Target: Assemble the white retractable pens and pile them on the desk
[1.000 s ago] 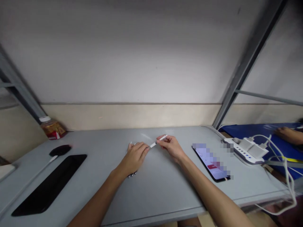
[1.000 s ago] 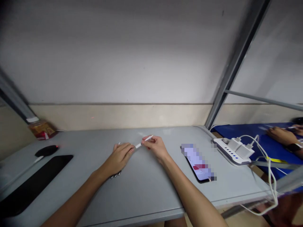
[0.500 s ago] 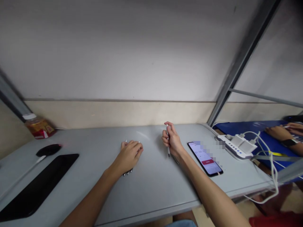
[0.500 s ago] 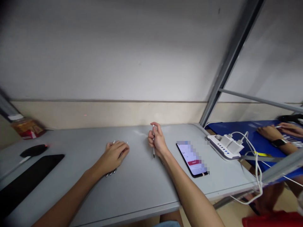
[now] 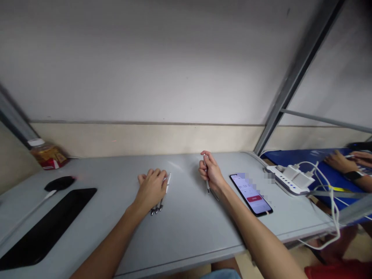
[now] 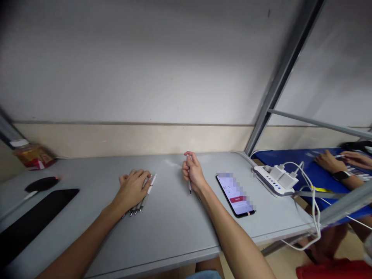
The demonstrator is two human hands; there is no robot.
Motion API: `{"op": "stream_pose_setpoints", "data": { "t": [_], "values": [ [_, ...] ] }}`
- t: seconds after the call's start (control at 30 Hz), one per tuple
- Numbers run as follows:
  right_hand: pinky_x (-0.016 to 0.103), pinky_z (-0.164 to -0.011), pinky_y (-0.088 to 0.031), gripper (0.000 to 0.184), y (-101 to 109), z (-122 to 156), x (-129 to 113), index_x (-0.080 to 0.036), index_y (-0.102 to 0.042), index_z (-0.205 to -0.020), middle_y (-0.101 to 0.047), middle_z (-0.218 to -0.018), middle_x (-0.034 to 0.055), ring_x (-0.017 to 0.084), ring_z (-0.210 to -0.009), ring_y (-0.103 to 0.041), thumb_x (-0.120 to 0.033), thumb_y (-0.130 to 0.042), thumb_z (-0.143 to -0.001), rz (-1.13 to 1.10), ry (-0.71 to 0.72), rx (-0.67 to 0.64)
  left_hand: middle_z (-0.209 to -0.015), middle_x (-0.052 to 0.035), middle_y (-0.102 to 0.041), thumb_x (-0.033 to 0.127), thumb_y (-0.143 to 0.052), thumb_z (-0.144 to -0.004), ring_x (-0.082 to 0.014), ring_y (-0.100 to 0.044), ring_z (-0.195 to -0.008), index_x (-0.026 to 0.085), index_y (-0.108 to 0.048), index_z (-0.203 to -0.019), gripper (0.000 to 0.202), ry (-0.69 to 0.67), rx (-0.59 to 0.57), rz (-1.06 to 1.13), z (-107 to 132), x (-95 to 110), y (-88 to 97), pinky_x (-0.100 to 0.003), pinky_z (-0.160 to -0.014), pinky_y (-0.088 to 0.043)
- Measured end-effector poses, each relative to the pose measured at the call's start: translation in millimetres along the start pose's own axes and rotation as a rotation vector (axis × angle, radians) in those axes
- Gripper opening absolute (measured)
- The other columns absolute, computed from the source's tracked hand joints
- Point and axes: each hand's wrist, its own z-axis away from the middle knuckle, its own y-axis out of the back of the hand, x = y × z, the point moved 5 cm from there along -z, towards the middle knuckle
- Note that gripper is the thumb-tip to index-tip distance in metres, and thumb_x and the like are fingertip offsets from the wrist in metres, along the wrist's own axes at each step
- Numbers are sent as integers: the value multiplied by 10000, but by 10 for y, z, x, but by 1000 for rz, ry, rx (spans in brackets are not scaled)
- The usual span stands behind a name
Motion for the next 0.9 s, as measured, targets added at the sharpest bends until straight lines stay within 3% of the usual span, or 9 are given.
{"op": "stream_pose_setpoints", "data": {
  "t": [0.33, 0.47, 0.57, 0.7, 0.9],
  "values": [
    [155, -361, -102, 323, 74, -35, 38, -304, -434, -1046, -318, -577, -99, 54, -397, -177, -487, -581, -824, 0, -21, 74, -968, -76, -629, 244, -412, -894, -259, -500, -961, 212, -590, -934, 185, 9, -33, 22, 2, -9, -29, -404, -759, -276],
    [170, -395, -228, 311, 136, -59, 67, -263, -485, -987, -418, -625, -71, 71, -450, -322, -473, -605, -791, 115, -43, 72, -961, -81, -627, 247, -410, -898, -255, -489, -958, 210, -592, -926, 188, 1, -28, 28, 18, -9, -40, -404, -760, -278],
    [211, -527, -361, 268, 227, -80, 55, -195, -578, -882, -504, -685, -23, 103, -589, -455, -442, -607, -782, 383, 23, 100, -957, -87, -619, 265, -403, -906, -258, -479, -960, 208, -596, -911, 201, -29, -29, 30, 26, 2, -65, -402, -759, -282],
    [258, -639, -387, 259, 347, -97, 67, -164, -652, -786, -599, -734, 21, 144, -679, -524, -410, -573, -806, 902, 48, 143, -958, -83, -606, 293, -419, -903, -260, -471, -956, 214, -601, -903, 199, -58, -29, 40, 26, 10, -100, -397, -757, -289],
    [310, -775, -412, 233, 402, -98, 147, -180, -706, -957, -655, -925, 68, 195, -854, -589, -302, -605, -786, 1292, -4, 111, -964, -75, -598, 296, -480, -870, -257, -465, -961, 219, -598, -931, 154, -82, -23, 105, 30, 14, -110, -399, -789, -293]
  ]
}}
